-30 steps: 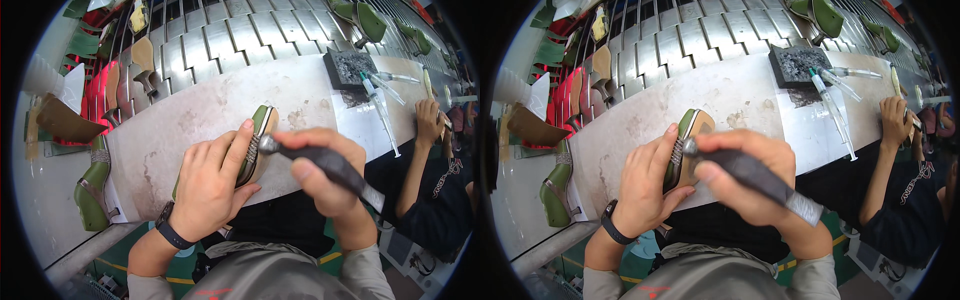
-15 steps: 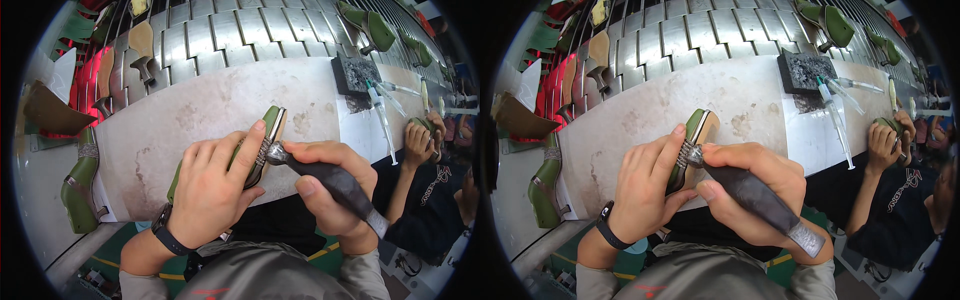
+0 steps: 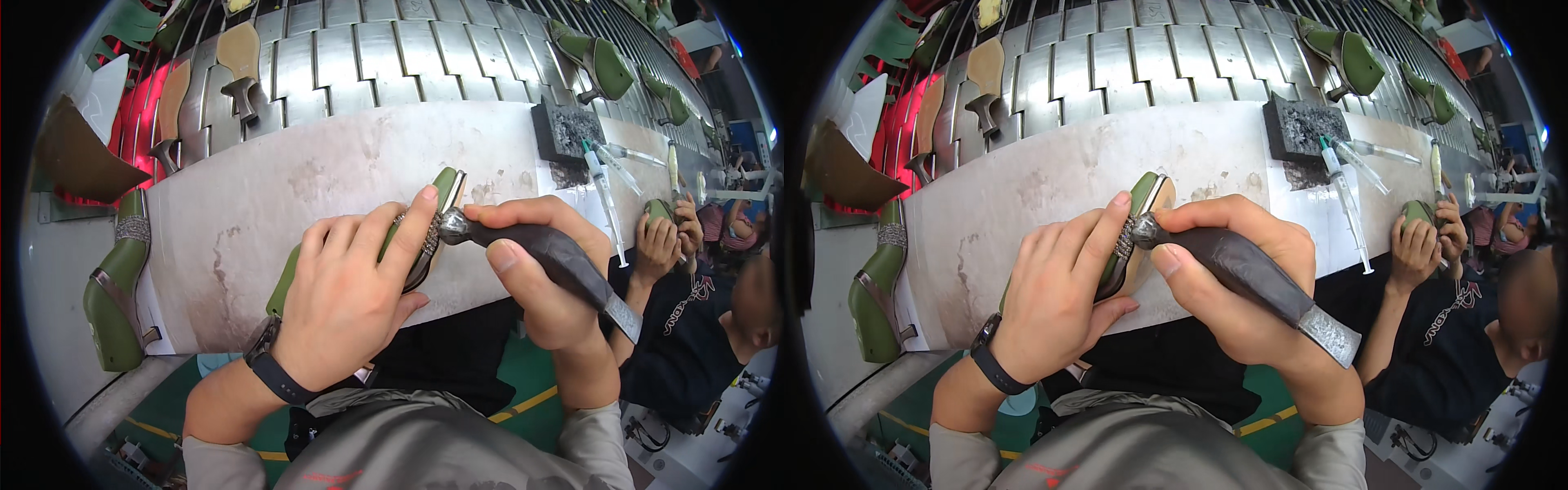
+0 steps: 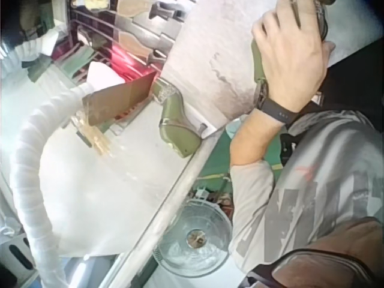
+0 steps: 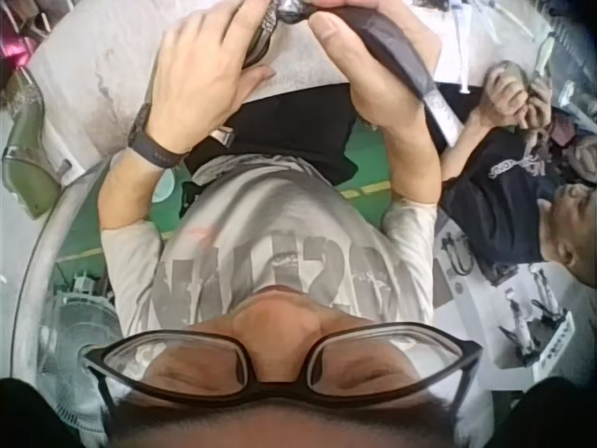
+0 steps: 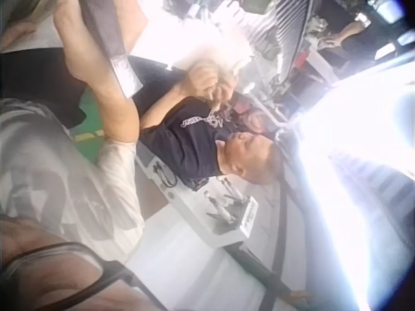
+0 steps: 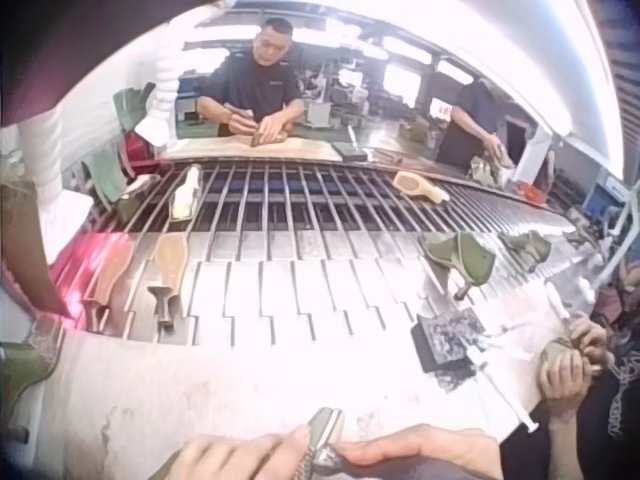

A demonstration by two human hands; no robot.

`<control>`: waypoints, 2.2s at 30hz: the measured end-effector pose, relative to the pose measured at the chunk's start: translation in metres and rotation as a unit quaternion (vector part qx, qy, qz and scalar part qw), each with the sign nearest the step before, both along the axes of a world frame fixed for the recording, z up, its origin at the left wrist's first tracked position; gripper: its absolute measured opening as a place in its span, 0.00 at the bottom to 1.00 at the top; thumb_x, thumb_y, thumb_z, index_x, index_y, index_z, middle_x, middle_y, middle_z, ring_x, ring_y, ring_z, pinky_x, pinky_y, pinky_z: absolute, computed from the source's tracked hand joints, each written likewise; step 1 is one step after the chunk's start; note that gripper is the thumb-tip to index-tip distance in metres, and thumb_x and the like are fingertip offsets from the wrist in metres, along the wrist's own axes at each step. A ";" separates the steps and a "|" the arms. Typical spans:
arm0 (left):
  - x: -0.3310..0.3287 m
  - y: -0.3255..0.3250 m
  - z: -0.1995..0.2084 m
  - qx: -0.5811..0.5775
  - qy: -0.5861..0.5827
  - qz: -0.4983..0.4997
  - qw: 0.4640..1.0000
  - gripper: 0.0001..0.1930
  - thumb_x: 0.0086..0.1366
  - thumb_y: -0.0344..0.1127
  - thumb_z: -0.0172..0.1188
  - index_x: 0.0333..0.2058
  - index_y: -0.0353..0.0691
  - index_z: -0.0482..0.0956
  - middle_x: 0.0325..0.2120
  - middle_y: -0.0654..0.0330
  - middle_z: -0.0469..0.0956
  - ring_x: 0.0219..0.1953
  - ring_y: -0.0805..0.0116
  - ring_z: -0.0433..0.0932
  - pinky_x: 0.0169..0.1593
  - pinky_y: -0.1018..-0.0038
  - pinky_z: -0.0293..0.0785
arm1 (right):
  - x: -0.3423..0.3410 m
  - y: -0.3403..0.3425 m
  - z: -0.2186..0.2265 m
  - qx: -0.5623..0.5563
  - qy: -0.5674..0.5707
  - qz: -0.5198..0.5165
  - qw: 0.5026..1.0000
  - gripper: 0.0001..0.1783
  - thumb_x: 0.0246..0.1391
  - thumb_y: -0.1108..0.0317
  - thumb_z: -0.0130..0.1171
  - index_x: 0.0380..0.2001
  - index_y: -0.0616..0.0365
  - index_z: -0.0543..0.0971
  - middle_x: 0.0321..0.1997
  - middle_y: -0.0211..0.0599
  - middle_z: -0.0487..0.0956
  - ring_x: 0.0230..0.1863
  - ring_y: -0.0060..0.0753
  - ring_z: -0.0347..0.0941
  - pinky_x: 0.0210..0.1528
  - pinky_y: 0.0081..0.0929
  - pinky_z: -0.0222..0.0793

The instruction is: The person assembles high-heeled shoes by taking shoe uppers on lasts and soles from the conveyor, attaching and pressing the soles onto the shoe uppers by hand, and tapping along the edges with a hammer before placing them back onto the conveyor.

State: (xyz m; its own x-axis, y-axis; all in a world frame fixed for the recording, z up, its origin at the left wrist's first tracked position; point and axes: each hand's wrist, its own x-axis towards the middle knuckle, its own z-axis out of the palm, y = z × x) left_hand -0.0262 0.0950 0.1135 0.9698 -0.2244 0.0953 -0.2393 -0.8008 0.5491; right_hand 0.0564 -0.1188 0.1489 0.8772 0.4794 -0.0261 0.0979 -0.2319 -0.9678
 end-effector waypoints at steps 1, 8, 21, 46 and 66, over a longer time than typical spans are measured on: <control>0.000 0.000 0.000 -0.002 0.003 0.001 1.000 0.58 0.49 0.34 0.81 0.77 0.36 0.57 0.59 0.49 0.75 0.53 0.48 0.76 0.58 0.56 0.69 | -0.001 0.001 -0.002 -0.003 -0.034 -0.003 0.999 0.13 0.62 0.73 0.70 0.47 0.66 0.84 0.35 0.34 0.87 0.34 0.14 0.79 0.36 0.17 0.74; -0.002 0.001 -0.001 0.005 -0.004 0.009 1.000 0.57 0.51 0.36 0.80 0.77 0.37 0.57 0.57 0.50 0.75 0.53 0.48 0.76 0.59 0.57 0.69 | 0.024 0.011 -0.017 0.008 -0.092 -0.059 0.994 0.10 0.64 0.72 0.67 0.45 0.68 0.85 0.35 0.35 0.88 0.36 0.17 0.82 0.40 0.20 0.76; -0.007 0.008 -0.009 -0.012 -0.031 0.007 0.999 0.55 0.53 0.34 0.78 0.77 0.39 0.57 0.55 0.51 0.75 0.51 0.48 0.76 0.57 0.56 0.69 | -0.064 0.014 -0.030 -0.059 -0.337 0.020 0.939 0.20 0.46 0.72 0.77 0.43 0.66 0.84 0.46 0.54 0.88 0.48 0.52 0.88 0.53 0.40 0.85; -0.019 0.077 -0.051 -0.200 -0.050 -0.028 0.978 0.28 0.68 0.41 0.69 0.60 0.29 0.77 0.52 0.45 0.83 0.51 0.46 0.81 0.57 0.58 0.74 | -0.107 0.054 -0.049 -0.004 -0.223 0.095 0.970 0.22 0.43 0.70 0.78 0.43 0.69 0.85 0.45 0.57 0.87 0.44 0.53 0.88 0.47 0.38 0.86; -0.013 0.043 0.077 -0.307 -0.207 0.062 0.927 0.39 0.55 0.40 0.78 0.62 0.30 0.72 0.46 0.46 0.84 0.47 0.50 0.86 0.54 0.65 0.80 | -0.059 -0.028 -0.061 0.077 0.055 -0.119 0.988 0.14 0.67 0.69 0.60 0.48 0.71 0.84 0.48 0.50 0.88 0.51 0.36 0.85 0.58 0.30 0.78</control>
State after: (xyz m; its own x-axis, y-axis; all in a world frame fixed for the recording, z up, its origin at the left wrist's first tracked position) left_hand -0.0393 0.1382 0.1906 0.8360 0.1063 0.5384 -0.4589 -0.4028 0.7920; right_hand -0.0024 -0.1467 0.0874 0.9612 0.2666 -0.0709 -0.0499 -0.0846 -0.9952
